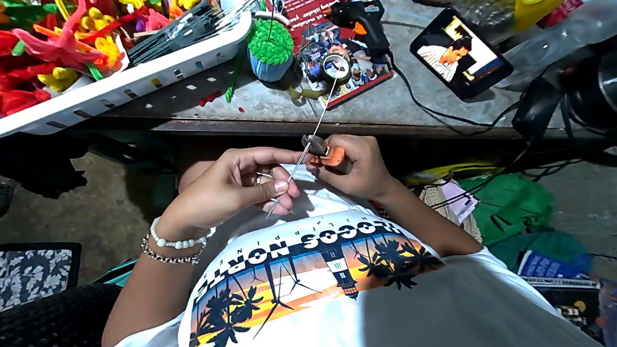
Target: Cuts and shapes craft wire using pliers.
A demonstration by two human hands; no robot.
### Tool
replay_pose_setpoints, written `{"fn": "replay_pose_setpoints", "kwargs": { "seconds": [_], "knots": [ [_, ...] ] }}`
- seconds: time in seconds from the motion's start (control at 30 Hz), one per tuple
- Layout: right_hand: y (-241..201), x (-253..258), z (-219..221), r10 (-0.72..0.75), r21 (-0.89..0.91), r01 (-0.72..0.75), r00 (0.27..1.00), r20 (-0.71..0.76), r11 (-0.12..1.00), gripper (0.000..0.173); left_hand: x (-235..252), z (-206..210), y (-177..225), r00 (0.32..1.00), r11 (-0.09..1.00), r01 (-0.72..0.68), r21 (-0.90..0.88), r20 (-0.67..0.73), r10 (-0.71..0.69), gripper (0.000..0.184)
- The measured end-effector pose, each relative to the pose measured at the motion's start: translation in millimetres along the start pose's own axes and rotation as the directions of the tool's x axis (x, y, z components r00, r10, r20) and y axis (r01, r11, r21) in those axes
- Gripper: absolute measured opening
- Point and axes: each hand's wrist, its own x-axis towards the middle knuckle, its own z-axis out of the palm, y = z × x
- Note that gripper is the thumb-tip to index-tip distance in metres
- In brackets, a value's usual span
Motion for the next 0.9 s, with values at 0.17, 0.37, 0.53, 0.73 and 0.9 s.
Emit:
{"fn": "replay_pose_setpoints", "kwargs": {
  "seconds": [0.17, 0.37, 0.53, 0.73, 0.9],
  "knots": [
    [-0.9, -3.3, 4.8, 0.099, 0.115, -0.106, 0.993, 0.068, 0.988, 0.036, -1.1, 0.8, 1.6, 1.0, 0.999, 0.01, 0.048, -0.006, -0.009, 0.042],
    [2.6, -13.0, 13.4, 0.194, 0.22, -0.232, 0.964, 0.183, 0.947, 0.024, -0.1, -1.1, 0.4, 0.999, 0.993, 0.053, 0.104, -0.003, -0.053, 0.04],
    [5.2, -14.7, 14.1, 0.23, 0.268, -0.283, 0.95, 0.21, 0.921, 0.025, 3.0, 1.9, 6.6, 0.997, 0.983, 0.08, 0.167, -0.024, -0.077, 0.041],
    [16.7, -1.9, 18.8, 0.434, 0.432, -0.584, 0.807, 0.401, 0.687, 0.017, 19.1, -15.2, 9.4, 0.978, 0.965, 0.196, 0.173, -0.102, -0.181, 0.04],
    [19.6, 4.6, 25.0, 0.563, 0.507, -0.747, 0.661, 0.496, 0.431, 0.009, 42.6, -34.8, 11.7, 0.96, 0.945, 0.278, 0.17, -0.08, -0.268, 0.04]
  ]
}}
